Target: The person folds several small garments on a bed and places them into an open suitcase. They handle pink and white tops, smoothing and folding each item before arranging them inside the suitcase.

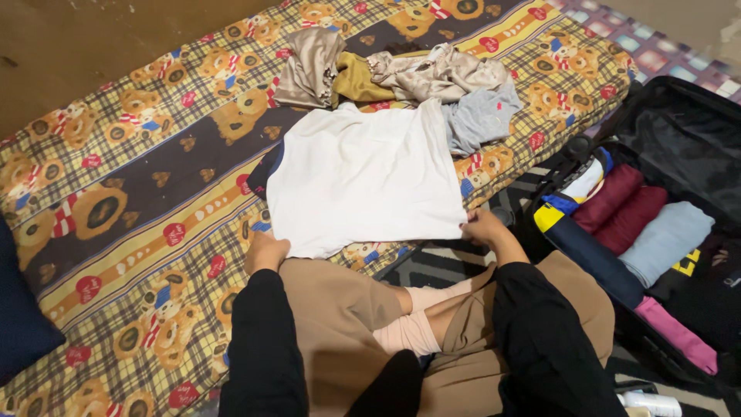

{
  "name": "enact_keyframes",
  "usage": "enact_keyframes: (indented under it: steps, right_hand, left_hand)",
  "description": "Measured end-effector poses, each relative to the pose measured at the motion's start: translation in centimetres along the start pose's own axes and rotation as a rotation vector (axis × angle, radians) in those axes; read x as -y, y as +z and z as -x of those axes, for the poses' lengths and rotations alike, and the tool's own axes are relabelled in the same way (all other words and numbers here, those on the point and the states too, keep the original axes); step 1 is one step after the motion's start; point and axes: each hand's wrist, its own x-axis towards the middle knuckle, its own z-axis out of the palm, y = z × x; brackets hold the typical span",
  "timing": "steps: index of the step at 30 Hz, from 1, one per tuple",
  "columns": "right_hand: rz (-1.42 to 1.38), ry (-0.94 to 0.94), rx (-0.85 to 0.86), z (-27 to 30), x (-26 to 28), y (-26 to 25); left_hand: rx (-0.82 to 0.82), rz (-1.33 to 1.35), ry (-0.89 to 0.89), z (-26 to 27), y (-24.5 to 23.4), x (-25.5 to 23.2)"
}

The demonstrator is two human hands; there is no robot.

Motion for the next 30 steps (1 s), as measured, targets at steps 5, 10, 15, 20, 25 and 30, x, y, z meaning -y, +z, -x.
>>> enact_keyframes:
  steps: [5, 10, 15, 20, 25, 30]
  right_hand:
    - [0.069, 0.13, 0.115, -0.5, 0.1, -0.4]
    - [0.077, 0.153, 0.042, -0.6, 1.1, 0.7]
    - [-0.073, -0.192, -0.252, -0.6, 1.2, 1.8]
    - [-0.153, -0.156, -0.203, -1.1, 1.6, 2.1]
    - [-0.191, -0.107, -0.095, -0.9, 1.8, 2.3]
    - [-0.377, -0.25, -0.091, -1.1, 2.2, 2.4]
  left_hand:
    - [0.073, 0.261, 0.014, -1.5, 0.5, 0.1]
    - [0.052, 0.592, 0.086, -3.6, 2.0, 0.2]
    - [0.022, 0.682, 0.099, -5.4, 3.0, -0.1]
    - [0.183, 0.83, -0.079, -7.5, 3.0, -0.9]
    - [0.233, 0.834, 0.086, -7.5, 3.0, -0.8]
    - [0.155, 0.95, 0.121, -7.5, 3.9, -0.6]
